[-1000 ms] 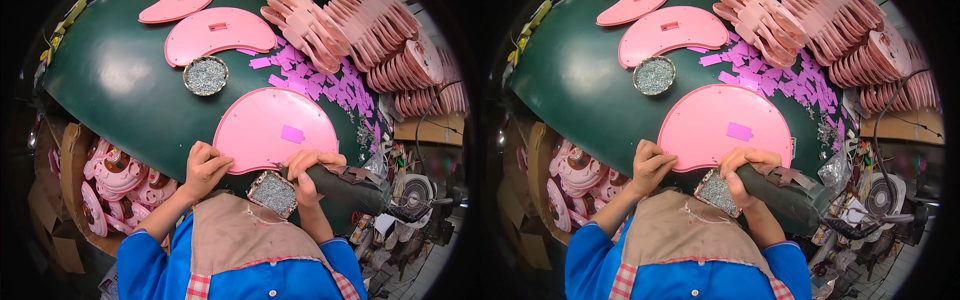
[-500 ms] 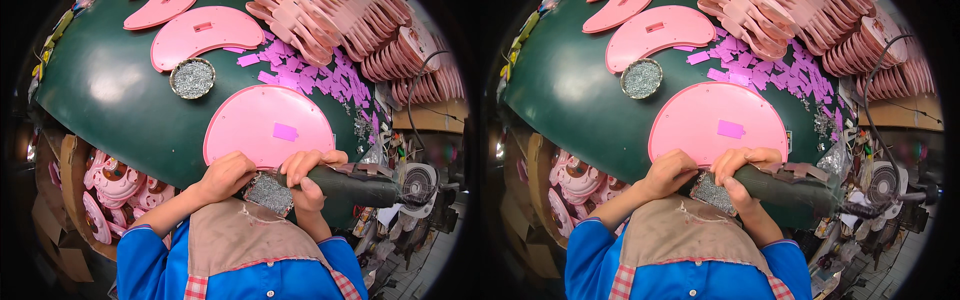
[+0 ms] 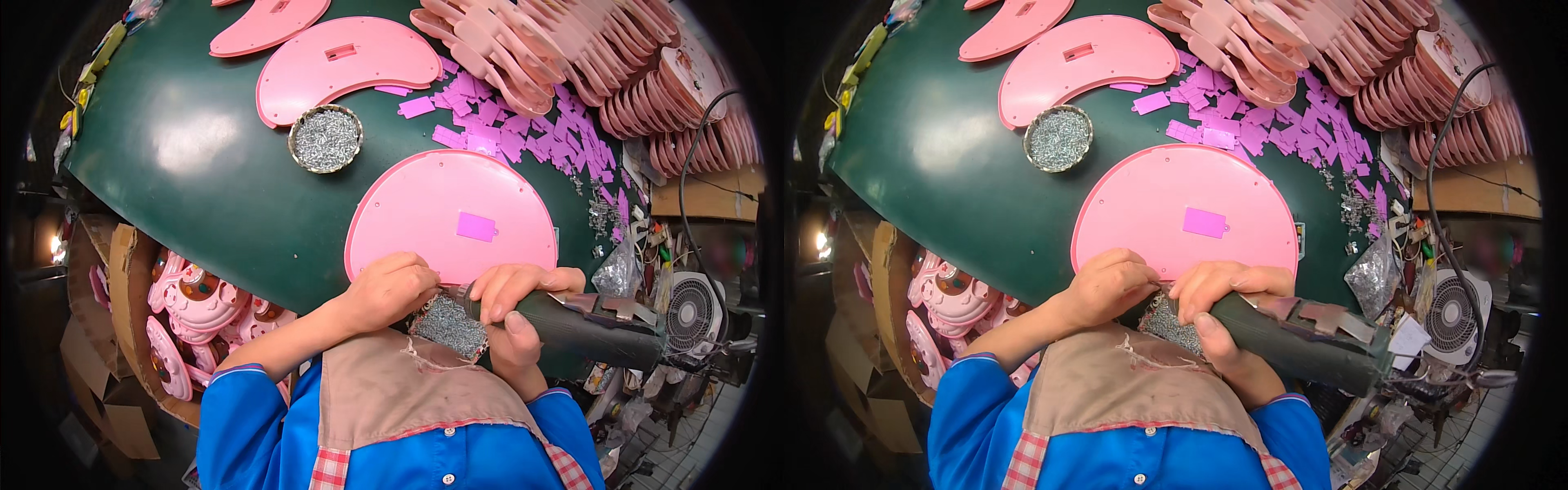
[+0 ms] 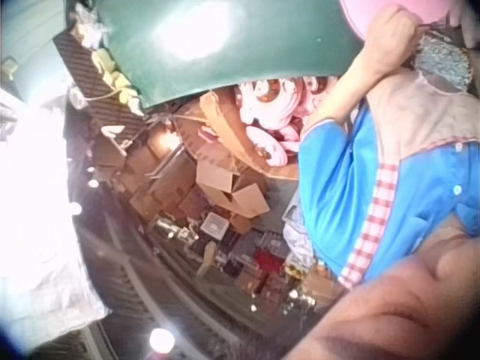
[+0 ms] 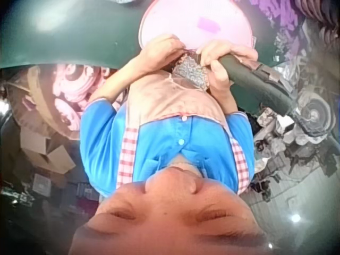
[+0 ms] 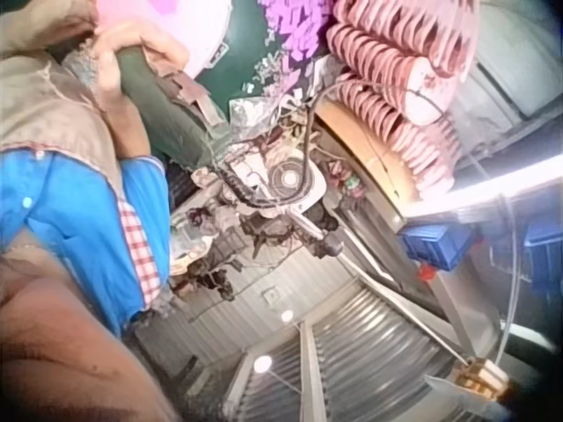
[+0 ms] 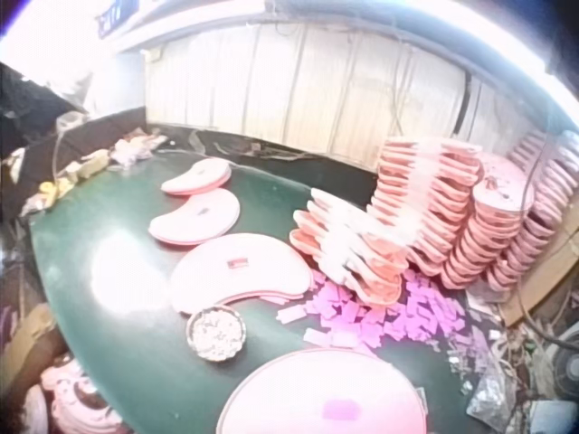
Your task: The person uses a power drill to fasten screws into pink plastic toy halves, then inserts batteries and assembles the two halves. The person repeats this process for multiple units, placing finished toys into a nearby box.
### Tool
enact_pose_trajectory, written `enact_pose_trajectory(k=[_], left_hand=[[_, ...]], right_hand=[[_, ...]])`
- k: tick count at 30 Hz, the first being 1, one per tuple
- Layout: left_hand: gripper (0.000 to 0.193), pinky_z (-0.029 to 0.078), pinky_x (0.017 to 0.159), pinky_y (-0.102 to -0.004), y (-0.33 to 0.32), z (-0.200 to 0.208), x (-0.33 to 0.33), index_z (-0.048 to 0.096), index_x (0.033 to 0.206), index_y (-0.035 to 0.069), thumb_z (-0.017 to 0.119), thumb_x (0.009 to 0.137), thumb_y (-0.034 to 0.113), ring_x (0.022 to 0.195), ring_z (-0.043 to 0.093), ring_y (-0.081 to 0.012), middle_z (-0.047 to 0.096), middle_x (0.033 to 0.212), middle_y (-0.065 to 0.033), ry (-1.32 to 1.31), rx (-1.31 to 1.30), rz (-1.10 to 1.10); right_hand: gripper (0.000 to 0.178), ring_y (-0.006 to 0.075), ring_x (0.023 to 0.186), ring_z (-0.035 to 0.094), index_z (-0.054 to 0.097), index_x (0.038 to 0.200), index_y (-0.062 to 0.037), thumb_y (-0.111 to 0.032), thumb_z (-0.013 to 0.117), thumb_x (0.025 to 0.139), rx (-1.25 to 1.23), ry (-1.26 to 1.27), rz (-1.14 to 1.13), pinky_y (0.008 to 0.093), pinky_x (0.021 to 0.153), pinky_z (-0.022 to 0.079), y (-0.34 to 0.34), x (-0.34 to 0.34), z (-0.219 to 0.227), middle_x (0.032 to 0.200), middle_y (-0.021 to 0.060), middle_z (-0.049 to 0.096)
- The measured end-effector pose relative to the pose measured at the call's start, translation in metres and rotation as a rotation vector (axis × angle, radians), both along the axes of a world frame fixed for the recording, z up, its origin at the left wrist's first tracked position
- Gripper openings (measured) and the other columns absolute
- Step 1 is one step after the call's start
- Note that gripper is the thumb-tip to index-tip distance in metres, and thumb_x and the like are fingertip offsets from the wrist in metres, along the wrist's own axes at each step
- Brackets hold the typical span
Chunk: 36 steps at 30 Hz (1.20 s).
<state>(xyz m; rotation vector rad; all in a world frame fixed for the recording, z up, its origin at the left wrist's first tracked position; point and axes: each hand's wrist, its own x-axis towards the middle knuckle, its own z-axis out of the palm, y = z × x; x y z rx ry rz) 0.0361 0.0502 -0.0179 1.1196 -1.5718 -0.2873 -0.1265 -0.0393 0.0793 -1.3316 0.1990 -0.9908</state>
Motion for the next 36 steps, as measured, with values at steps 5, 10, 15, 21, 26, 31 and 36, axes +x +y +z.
enact_pose_trajectory(k=[5, 10, 15, 21, 26, 31, 36], left_hand=[[0.034, 0.055, 0.065, -0.0360, -0.002, 0.004, 0.006, 0.065, 0.099, 0.004, 0.085, 0.072, 0.002, 0.077, 0.067, -0.0273, 0.066, 0.087, -0.0091, -0.033, -0.039, -0.044], [0.057, 0.051, 0.076, -0.0426, -0.015, 0.015, 0.053, 0.063, 0.110, 0.003, 0.093, 0.066, 0.022, 0.084, 0.064, -0.0304, 0.066, 0.095, -0.0089, -0.158, 0.015, 0.327], [0.024, 0.040, 0.099, -0.0433, -0.028, -0.044, 0.166, 0.081, 0.096, 0.012, 0.086, 0.078, 0.026, 0.113, 0.052, -0.0288, 0.062, 0.113, -0.0034, -0.357, 0.416, 0.829], [0.012, 0.041, 0.086, -0.0432, -0.046, -0.052, 0.175, 0.069, 0.090, 0.005, 0.074, 0.091, 0.016, 0.094, 0.057, -0.0270, 0.063, 0.092, -0.0066, -0.365, 0.331, 0.787], [0.025, 0.042, 0.071, -0.0413, -0.060, -0.036, 0.164, 0.056, 0.086, -0.002, 0.059, 0.104, 0.014, 0.075, 0.051, -0.0306, 0.056, 0.081, -0.0133, -0.246, 0.330, 0.754], [0.023, 0.044, 0.070, -0.0347, -0.078, -0.027, 0.147, 0.058, 0.087, -0.002, 0.061, 0.104, 0.013, 0.071, 0.048, -0.0216, 0.052, 0.078, -0.0102, -0.192, 0.407, 0.669], [0.011, 0.045, 0.073, -0.0314, -0.105, 0.015, 0.048, 0.060, 0.093, -0.002, 0.061, 0.101, 0.005, 0.077, 0.053, -0.0180, 0.056, 0.086, -0.0094, 0.025, 0.259, 0.507]], right_hand=[[0.049, 0.0227, 0.068, 0.060, 0.034, 0.125, -0.0123, 0.000, 0.064, 0.088, -0.051, 0.021, -0.016, 0.0464, 0.075, 0.055, 0.001, 0.001, -0.001, 0.076, 0.0109, 0.061], [0.048, 0.0222, 0.067, 0.060, 0.035, 0.124, -0.0106, 0.001, 0.064, 0.088, -0.162, 0.069, -0.030, 0.0435, 0.069, 0.056, -0.011, -0.004, -0.013, 0.078, 0.0113, 0.061], [0.049, 0.0191, 0.056, 0.056, 0.035, 0.127, -0.0078, 0.000, 0.060, 0.085, -0.193, -0.002, -0.291, 0.0386, 0.061, 0.054, -0.031, -0.029, -0.020, 0.066, 0.0106, 0.058], [0.048, 0.0195, 0.058, 0.053, 0.038, 0.128, -0.0033, -0.002, 0.056, 0.083, -0.260, 0.028, -0.521, 0.0386, 0.060, 0.052, -0.044, -0.084, -0.012, 0.072, 0.0115, 0.057], [0.046, 0.0181, 0.058, 0.055, 0.037, 0.123, -0.0008, -0.001, 0.062, 0.084, -0.308, 0.109, -0.670, 0.0375, 0.058, 0.054, -0.043, -0.125, -0.015, 0.069, 0.0093, 0.058], [0.046, 0.0176, 0.058, 0.055, 0.036, 0.123, -0.0006, -0.001, 0.061, 0.085, -0.248, 0.103, -0.742, 0.0380, 0.058, 0.055, -0.040, -0.141, -0.029, 0.069, 0.0093, 0.058], [0.046, 0.0172, 0.057, 0.055, 0.036, 0.123, -0.0025, 0.003, 0.060, 0.084, -0.248, 0.072, -0.691, 0.0362, 0.057, 0.054, -0.044, -0.147, -0.050, 0.070, 0.0097, 0.058]])
